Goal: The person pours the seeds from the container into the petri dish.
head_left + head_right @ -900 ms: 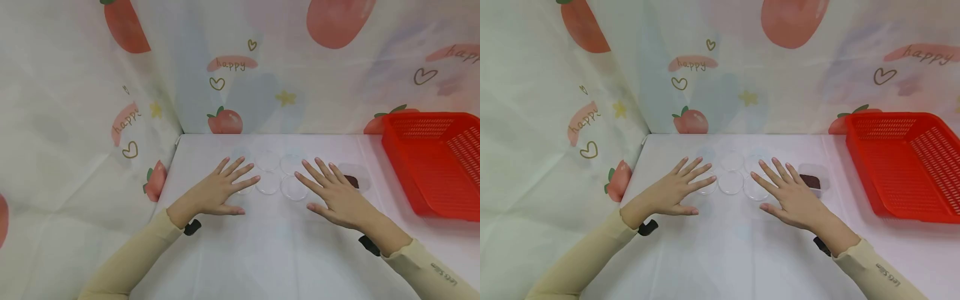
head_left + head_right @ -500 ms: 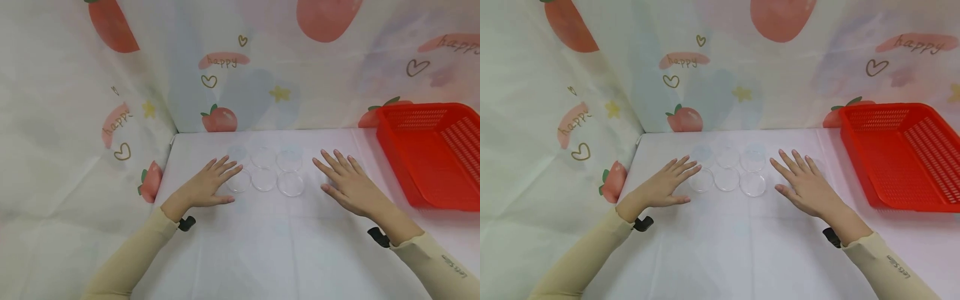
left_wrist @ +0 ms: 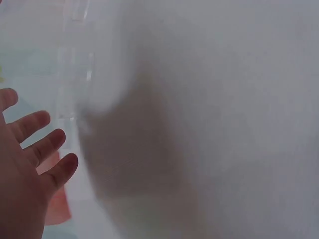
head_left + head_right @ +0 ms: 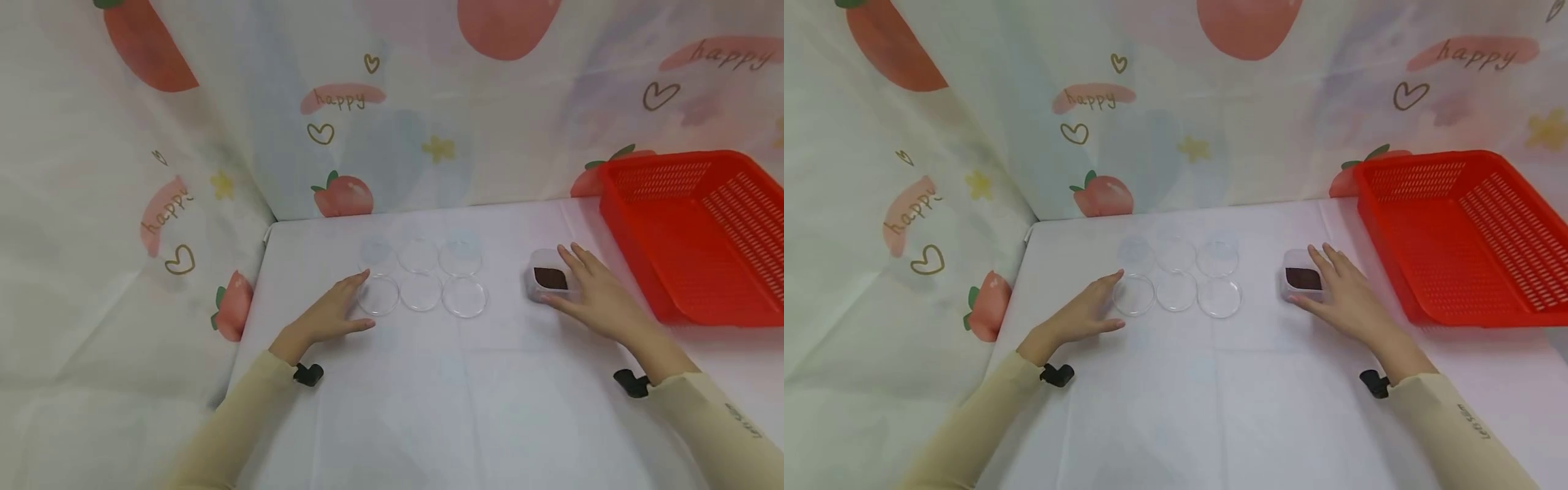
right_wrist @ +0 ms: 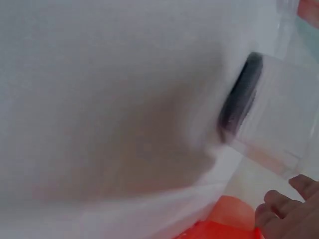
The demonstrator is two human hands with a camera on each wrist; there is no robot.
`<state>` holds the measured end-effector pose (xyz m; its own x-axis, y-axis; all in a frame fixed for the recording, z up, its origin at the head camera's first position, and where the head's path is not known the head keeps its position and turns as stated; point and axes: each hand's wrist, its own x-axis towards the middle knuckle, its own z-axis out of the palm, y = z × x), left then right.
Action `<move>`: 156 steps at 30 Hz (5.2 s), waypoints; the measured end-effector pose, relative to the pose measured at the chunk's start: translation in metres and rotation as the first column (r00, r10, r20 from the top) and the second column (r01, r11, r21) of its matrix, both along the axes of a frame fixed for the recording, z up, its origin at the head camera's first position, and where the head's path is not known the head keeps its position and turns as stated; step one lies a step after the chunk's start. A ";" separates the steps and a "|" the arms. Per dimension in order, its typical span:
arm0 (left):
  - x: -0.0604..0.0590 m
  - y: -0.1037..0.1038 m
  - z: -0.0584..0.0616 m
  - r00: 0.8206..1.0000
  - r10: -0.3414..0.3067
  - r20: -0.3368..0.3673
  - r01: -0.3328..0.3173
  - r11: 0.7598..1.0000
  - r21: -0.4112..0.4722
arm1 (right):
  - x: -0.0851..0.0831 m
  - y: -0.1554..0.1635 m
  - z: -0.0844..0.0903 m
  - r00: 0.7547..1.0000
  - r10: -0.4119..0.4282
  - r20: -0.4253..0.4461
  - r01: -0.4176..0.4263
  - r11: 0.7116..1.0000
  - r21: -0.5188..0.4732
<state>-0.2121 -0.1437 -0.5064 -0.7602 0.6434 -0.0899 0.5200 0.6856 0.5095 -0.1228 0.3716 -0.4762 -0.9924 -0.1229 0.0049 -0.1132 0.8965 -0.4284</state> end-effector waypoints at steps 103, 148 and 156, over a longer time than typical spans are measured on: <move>0.036 0.149 -0.012 0.975 -0.222 -0.030 0.224 0.962 0.156 | 0.034 -0.132 0.005 0.892 0.224 -0.392 -0.178 0.972 0.150; 0.041 0.157 -0.017 0.982 -0.186 0.031 0.177 0.968 0.178 | 0.039 -0.134 0.028 0.861 0.334 -0.384 -0.174 0.902 0.395; 0.041 0.158 -0.014 0.982 -0.184 0.037 0.176 0.972 0.158 | 0.036 -0.132 0.029 0.863 0.339 -0.374 -0.168 0.891 0.421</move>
<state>-0.1709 0.0142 -0.5203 -0.6280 0.7781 -0.0158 0.5978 0.4953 0.6303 -0.0864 0.2394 -0.4472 -0.8339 -0.4474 0.3232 -0.4519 0.8897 0.0657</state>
